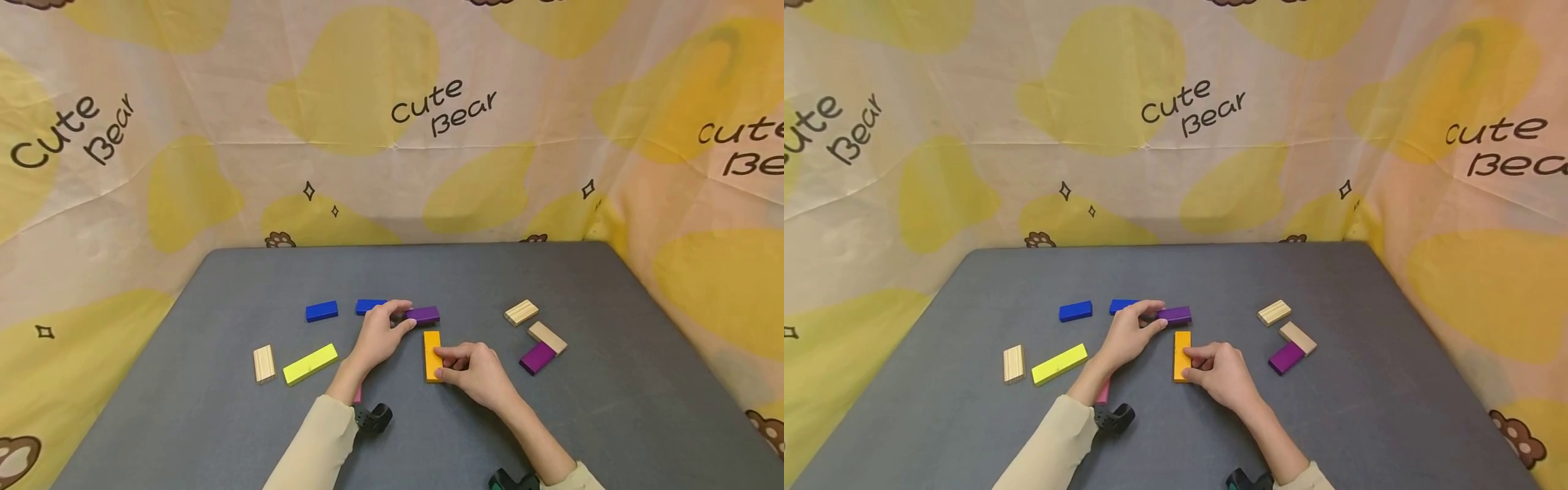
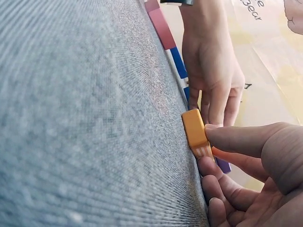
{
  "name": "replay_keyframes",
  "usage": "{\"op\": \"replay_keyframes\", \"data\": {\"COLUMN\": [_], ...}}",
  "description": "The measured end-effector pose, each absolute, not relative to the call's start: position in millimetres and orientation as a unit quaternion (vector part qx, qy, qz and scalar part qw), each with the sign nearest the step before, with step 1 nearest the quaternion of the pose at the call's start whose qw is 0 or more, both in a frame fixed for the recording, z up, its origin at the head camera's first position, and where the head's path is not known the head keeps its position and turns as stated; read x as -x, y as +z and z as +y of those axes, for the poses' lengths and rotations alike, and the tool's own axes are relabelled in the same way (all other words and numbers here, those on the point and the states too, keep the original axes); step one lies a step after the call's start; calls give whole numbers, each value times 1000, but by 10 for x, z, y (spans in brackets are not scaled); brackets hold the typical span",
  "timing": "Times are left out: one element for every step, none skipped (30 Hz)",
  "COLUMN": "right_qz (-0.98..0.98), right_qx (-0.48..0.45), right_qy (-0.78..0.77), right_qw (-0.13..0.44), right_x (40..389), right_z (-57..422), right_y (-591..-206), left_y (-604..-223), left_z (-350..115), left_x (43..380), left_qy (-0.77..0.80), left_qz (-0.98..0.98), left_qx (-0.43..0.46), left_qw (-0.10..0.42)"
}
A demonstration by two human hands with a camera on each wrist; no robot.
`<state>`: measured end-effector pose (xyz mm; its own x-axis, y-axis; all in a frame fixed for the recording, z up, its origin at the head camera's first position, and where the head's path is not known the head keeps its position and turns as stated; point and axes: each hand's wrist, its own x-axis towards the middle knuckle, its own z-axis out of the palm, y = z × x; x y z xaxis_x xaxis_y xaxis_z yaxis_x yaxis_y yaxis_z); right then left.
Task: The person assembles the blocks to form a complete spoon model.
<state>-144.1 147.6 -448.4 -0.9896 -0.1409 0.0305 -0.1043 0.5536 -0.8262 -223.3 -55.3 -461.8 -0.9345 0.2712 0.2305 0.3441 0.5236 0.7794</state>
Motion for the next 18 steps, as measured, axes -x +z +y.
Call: {"op": "replay_keyframes", "data": {"right_qz": [881, 881, 881, 881, 881, 882, 882, 882, 882, 881, 881, 881, 881, 882, 882, 883, 885, 886], "right_qx": [72, 74, 75, 75, 75, 75, 74, 74, 75, 76, 76, 77, 78, 78, 78, 78, 77, 76], "right_qy": [-467, -467, -467, -466, -466, -465, -465, -465, -466, -466, -467, -467, -466, -465, -464, -462, -459, -458], "right_qw": [18, 18, 18, 18, 18, 19, 20, 21, 21, 21, 21, 20, 20, 20, 20, 19, 19, 19], "right_x": [1439, 1438, 1438, 1437, 1436, 1435, 1435, 1436, 1437, 1438, 1439, 1439, 1443, 1445, 1446, 1448, 1452, 1455], "right_z": [1476, 1475, 1474, 1476, 1476, 1477, 1477, 1477, 1479, 1479, 1479, 1480, 1481, 1481, 1482, 1483, 1483, 1482], "right_y": [-4481, -4478, -4475, -4471, -4468, -4464, -4463, -4462, -4466, -4469, -4473, -4476, -4483, -4486, -4489, -4492, -4495, -4496], "left_y": [-4623, -4626, -4628, -4628, -4630, -4631, -4636, -4640, -4643, -4648, -4654, -4660, -4670, -4678, -4688, -4700, -4711, -4721], "left_z": [-544, -537, -531, -524, -517, -512, -505, -500, -496, -493, -490, -487, -484, -484, -484, -485, -486, -489], "left_x": [2239, 2245, 2251, 2257, 2262, 2264, 2267, 2266, 2263, 2259, 2255, 2252, 2252, 2252, 2252, 2255, 2257, 2261], "left_qy": [-455, -455, -455, -454, -454, -454, -453, -453, -452, -452, -450, -449, -448, -449, -452, -454, -457, -460], "left_qz": [-873, -873, -874, -875, -874, -874, -875, -874, -874, -874, -874, -874, -874, -873, -872, -870, -869, -868], "left_qx": [173, 169, 166, 165, 166, 168, 170, 172, 175, 179, 182, 184, 186, 187, 188, 188, 187, 188], "left_qw": [40, 39, 37, 36, 35, 33, 31, 28, 27, 28, 27, 26, 25, 25, 24, 22, 19, 16]}}
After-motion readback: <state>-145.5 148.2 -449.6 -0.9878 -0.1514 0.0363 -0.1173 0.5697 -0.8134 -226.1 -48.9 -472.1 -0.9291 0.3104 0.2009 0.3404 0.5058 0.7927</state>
